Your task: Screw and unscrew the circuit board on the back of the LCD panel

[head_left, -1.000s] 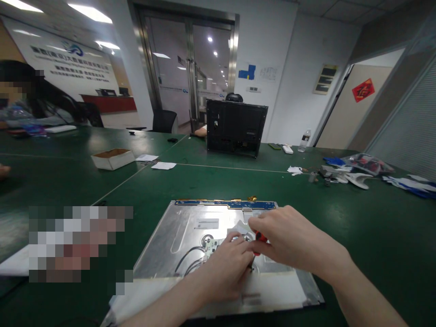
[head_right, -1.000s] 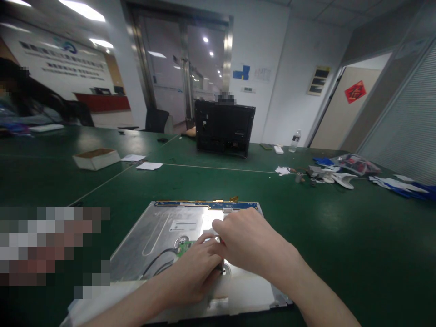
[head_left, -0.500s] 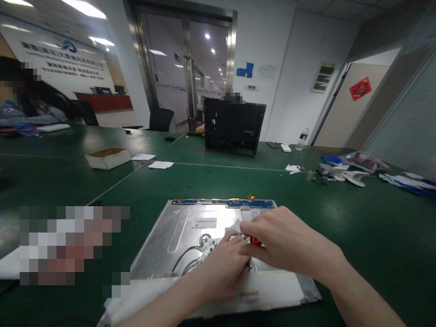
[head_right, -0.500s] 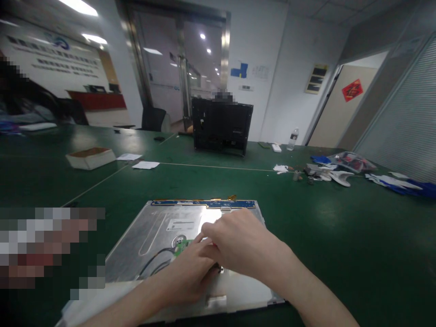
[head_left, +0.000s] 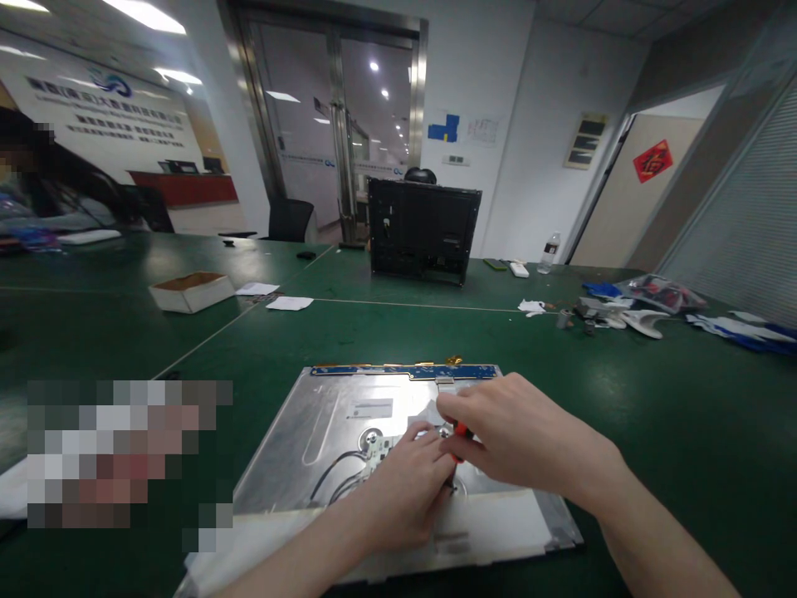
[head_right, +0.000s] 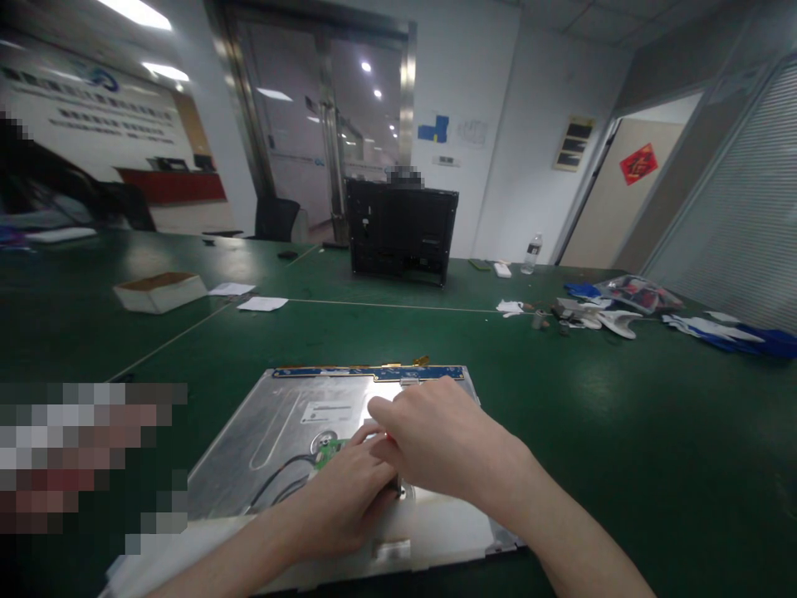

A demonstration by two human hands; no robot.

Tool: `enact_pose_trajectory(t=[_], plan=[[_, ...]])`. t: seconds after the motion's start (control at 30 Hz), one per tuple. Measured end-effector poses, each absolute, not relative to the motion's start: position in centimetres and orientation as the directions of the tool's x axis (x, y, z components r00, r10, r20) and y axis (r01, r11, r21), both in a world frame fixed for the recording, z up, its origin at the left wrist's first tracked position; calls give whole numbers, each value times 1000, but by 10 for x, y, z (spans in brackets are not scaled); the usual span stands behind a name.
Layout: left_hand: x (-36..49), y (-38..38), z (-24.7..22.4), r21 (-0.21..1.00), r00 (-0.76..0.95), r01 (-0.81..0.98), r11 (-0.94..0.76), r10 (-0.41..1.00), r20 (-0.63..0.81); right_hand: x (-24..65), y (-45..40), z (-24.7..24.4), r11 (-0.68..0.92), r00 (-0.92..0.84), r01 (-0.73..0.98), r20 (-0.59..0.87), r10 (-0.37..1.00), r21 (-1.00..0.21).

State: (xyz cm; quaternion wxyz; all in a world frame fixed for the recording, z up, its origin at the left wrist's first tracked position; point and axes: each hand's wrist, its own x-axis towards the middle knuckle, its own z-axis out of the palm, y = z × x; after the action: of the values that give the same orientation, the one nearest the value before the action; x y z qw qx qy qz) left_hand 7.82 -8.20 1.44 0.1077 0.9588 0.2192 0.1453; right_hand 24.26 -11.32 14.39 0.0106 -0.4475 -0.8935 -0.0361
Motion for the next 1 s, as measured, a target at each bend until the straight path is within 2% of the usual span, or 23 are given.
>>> enact_pose_trajectory(t=[0.17,0.27,0.57,0.7,0.87,1.0], plan=[[78,-82,15,287,860,380,-879,450,240,242,-112,144,540,-545,836,34,838,93],[78,-82,15,277,859,386,-880,452,239,242,-113,145,568,-573,818,41,819,92],[79,-83,17,257,866,389,-885,447,226,250,-116,145,688,-689,724,-11,725,-45],[79,-83,16,250,868,390,-886,445,223,250,-117,147,700,-703,710,-42,710,-71],[79,-83,17,254,862,398,-882,454,226,242,-117,144,567,-568,823,34,822,35],[79,-84,21,295,862,385,-874,455,222,237,-115,143,545,-551,830,26,834,114]])
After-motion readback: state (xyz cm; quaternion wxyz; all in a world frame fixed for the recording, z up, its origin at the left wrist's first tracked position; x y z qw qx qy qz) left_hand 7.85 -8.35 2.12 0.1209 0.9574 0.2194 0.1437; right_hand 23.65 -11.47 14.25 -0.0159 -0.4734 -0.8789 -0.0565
